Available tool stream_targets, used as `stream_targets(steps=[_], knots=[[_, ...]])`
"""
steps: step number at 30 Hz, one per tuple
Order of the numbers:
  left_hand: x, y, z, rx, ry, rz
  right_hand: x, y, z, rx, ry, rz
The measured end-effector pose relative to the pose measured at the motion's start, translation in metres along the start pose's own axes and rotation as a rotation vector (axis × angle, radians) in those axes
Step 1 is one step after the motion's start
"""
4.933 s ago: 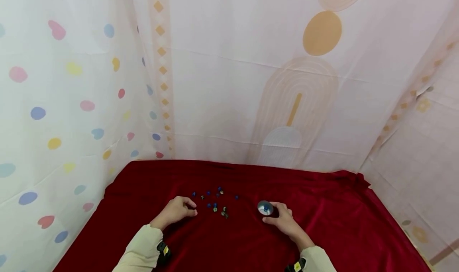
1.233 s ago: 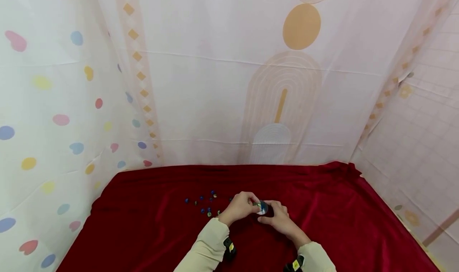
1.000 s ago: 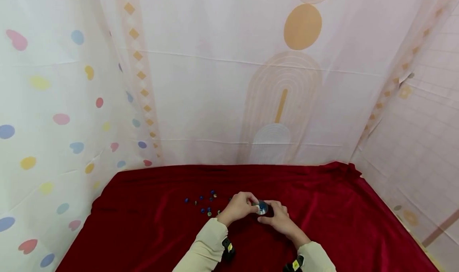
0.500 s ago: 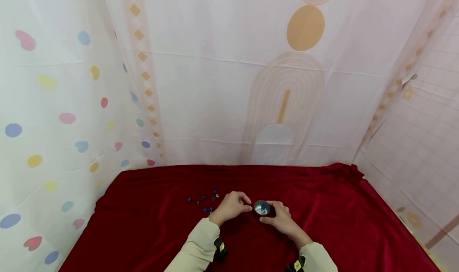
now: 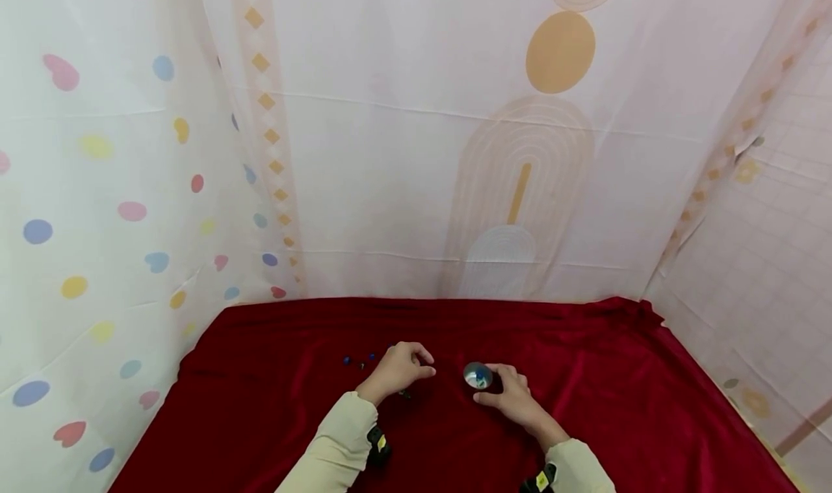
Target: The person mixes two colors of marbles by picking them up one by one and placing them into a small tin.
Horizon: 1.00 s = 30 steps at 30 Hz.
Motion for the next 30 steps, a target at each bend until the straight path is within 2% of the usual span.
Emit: stream_targets(steps=[7,21,30], knots=[[-0.012,0.012,0.003,0.013,0.035,0.006,0.001,0.001,0.002,-0.004,-0.008,0.006],[-0.043,0.046,0.006,0.098,0.094,-0.031,-0.001,0.003,0.0,0.001,0.002,0.003],[-0.057,0.057,0.015,0.119,0.149,-0.046,-0.002,0.0,0.002,-0.009,-0.002,-0.003]])
Point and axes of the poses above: each hand's wrist, its own z-axis away from the middle knuckle, its own y-axis out of the back of the hand, x = y × z, the point moved 6 cm from there along -z, towards the middle knuckle, and after that the axes turned 15 degrees about x, right-handed, at the moved point
